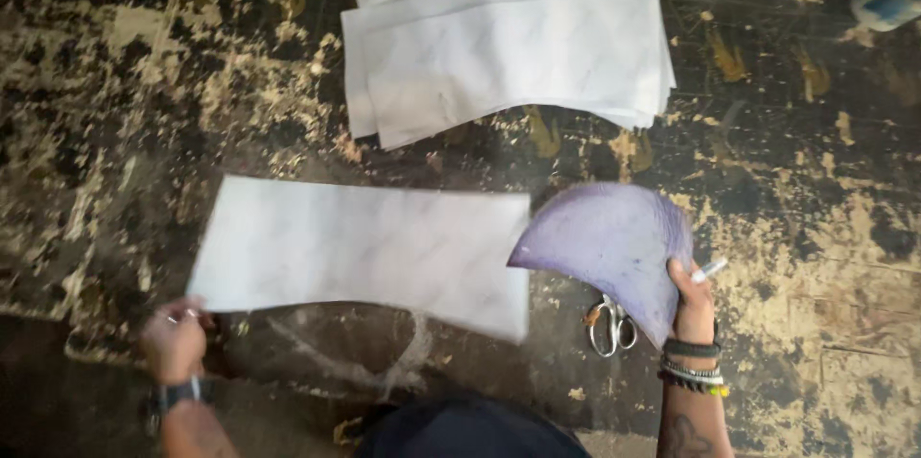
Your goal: The person places a purple curved template on white paper and traces its outline with a pen. They repeat this process on multiple sheets, moving the template and paper as needed.
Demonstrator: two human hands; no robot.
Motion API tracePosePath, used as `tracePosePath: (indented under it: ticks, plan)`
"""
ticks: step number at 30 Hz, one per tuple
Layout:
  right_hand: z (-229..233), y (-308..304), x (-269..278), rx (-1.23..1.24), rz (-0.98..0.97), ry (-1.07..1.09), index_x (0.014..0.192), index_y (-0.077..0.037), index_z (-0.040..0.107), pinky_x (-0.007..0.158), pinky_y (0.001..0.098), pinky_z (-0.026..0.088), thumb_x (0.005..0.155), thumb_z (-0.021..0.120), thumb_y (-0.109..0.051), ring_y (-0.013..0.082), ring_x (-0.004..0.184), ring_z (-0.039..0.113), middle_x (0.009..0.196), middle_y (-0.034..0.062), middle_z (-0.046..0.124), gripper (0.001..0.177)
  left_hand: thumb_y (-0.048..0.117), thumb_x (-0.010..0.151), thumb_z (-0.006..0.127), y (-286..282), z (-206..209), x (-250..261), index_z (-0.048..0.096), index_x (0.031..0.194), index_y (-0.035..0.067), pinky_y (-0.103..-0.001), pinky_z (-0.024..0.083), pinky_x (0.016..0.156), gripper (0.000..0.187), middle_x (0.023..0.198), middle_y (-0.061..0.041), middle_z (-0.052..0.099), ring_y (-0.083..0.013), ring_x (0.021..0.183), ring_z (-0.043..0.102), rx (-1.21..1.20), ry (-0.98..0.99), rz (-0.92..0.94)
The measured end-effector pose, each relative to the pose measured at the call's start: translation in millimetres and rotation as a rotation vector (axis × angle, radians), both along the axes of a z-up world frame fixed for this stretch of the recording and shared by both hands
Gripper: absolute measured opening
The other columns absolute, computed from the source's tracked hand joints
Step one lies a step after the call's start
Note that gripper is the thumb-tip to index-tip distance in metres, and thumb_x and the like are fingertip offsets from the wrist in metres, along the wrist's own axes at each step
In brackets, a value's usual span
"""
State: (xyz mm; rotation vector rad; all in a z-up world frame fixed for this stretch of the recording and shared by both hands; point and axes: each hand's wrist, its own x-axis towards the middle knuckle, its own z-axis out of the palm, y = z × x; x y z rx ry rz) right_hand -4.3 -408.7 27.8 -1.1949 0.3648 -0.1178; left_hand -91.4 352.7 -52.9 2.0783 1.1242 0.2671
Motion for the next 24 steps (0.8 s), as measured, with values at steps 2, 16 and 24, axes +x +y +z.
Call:
tracePosePath:
  ticks: [2,16,24]
  plan:
    - [8.4,21.9,7.1,0.074,0.013,0.026,0.134,0.003,0.059,0.097,0.0393,0.055,0.095,0.066,-0.019,0.0248,0.109,0.068,0.123,0.0132,0.069,0.046,0.02,0.099,0.08,15.3,-6.2,11.2,0.077,0.1,0.001,-0.045,0.052,0.077,0.019,0.098,-0.02,0.073,-0.0339,0.085,0.067,0.483,-0.135,-0.021]
    - [7.3,196.7,43.5,-0.601,0.745,-0.031,0.097,-0.001,0.069,0.05,0.0309,0.038,0.097,0.073,-0.029,0.0112,0.057,0.05,0.065,0.0031,0.059,0.028,0.034,0.085,0.071,-220.3,20.9,20.1,0.047,0.154,0.005,-0.064,0.029,0.116,0.078,0.156,-0.025,0.04,-0.0438,0.143,0.039,0.658,-0.214,-0.228]
    - [-17.0,171.7,-4.2,-0.868,0.56,0.22,0.105,-0.004,0.074,0.066,0.0326,0.054,0.088,0.073,-0.035,0.0138,0.07,0.067,0.075,0.0094,0.076,0.035,0.034,0.089,0.069,-267.0,12.3,-4.2,0.05,0.148,0.007,-0.058,0.031,0.121,0.068,0.153,-0.022,0.047,-0.0451,0.139,0.043,0.572,-0.263,-0.369]
